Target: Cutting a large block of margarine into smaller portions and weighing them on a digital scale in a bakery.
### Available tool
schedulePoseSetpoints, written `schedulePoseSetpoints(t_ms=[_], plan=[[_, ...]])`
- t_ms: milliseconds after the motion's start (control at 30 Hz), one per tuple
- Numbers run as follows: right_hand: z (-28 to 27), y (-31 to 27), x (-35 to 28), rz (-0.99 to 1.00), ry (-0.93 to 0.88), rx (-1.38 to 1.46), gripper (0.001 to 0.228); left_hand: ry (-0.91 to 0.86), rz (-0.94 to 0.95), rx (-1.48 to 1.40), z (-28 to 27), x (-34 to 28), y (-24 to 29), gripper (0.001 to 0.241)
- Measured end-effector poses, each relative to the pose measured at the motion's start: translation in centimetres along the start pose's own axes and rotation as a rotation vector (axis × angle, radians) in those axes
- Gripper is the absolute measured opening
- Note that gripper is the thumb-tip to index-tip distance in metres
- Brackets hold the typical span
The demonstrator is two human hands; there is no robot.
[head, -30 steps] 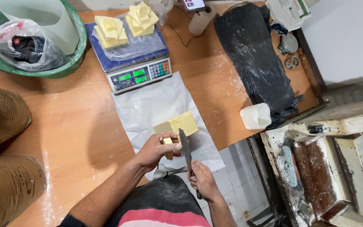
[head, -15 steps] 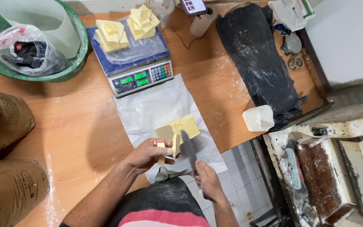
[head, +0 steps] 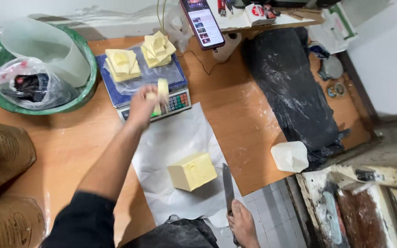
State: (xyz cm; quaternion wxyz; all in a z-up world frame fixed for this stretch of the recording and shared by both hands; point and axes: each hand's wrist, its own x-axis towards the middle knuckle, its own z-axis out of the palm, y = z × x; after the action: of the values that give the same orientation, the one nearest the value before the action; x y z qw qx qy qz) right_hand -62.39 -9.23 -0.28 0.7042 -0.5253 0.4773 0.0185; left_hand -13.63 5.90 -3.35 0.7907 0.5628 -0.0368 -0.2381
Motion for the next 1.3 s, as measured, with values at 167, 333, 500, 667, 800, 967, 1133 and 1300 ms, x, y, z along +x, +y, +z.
schedulePoseSetpoints(t_ms=[167,333,500,667,800,967,1133,1300], plan=[[-1.0,-2.7,5.5,0.096,-0.012,-0.039,0.037,0.260,0.207,0.552,2.9,8.1,6.9,0.030],[-1.2,-6.2,9.2,0.166,-0.002,-0.120,0.038,0.299,0.488,0.974,2.8,13.4,7.7,0.029],[-0.6,-10.1,11.5,-0.014,-0.151,-0.342,0.046,0.382,0.603,1.270,4.0,12.0,9.6,0.023],[0.1,-10.8,13.7,0.041,-0.191,-0.194,0.041,0.423,0.666,1.260,3.4,11.3,8.6,0.028],[-1.3,-9.0,14.6,0.047,-0.204,-0.190,0.045,0.331,0.707,1.313,3.0,10.7,7.9,0.020],[-0.6,-10.3,13.9,0.136,-0.152,-0.149,0.039,0.447,0.571,1.172,3.4,11.7,7.8,0.025],[-0.1,-11.0,13.2,0.113,-0.201,-0.082,0.038,0.551,0.471,1.124,3.4,12.5,7.4,0.033],[-2.2,-8.1,14.4,0.048,-0.235,-0.104,0.044,0.512,0.536,0.994,2.6,9.5,7.4,0.040]])
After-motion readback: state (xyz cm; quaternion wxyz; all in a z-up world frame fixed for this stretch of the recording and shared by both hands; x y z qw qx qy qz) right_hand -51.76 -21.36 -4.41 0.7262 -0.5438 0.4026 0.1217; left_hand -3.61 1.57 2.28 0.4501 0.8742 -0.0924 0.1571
